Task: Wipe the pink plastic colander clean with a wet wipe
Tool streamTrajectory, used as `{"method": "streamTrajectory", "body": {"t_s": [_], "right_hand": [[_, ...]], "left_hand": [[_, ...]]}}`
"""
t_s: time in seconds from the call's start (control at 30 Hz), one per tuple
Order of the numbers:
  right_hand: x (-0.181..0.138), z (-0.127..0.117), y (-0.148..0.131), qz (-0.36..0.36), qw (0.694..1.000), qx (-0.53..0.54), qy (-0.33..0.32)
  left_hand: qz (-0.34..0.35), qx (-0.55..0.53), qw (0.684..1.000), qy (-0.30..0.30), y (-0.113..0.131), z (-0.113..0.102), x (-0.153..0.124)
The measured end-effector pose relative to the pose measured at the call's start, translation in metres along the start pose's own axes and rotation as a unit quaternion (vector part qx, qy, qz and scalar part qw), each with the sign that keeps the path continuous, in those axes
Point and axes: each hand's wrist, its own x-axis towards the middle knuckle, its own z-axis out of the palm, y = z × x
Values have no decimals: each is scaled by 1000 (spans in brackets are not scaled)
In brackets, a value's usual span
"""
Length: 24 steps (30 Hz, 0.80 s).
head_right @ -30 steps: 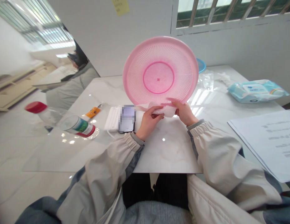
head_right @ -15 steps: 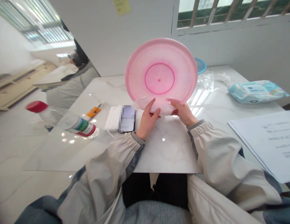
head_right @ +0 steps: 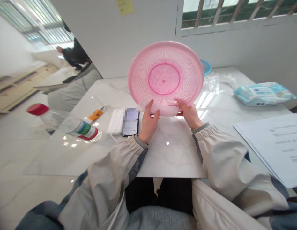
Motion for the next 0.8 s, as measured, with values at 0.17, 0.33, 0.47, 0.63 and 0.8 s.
{"method": "streamTrajectory", "body": {"t_s": [0.17, 0.33, 0.47, 0.63, 0.8], "right_hand": [[1, 0, -3, -48, 998, 6, 51], [4, -2, -2, -54, 995, 40, 67], [5, -1, 2, -44, 994, 88, 57], [3, 4, 2, -12, 994, 107, 23], [-3, 10, -3, 13, 991, 126, -33]], "left_hand": [[-38, -17, 999, -26, -6, 3, 2], [-70, -43, 993, -82, -6, 6, 1], [-80, -66, 988, -110, -4, 6, -1], [-86, -94, 984, -128, -2, 8, -3], [-111, -125, 978, -122, 0, 7, -4]]}}
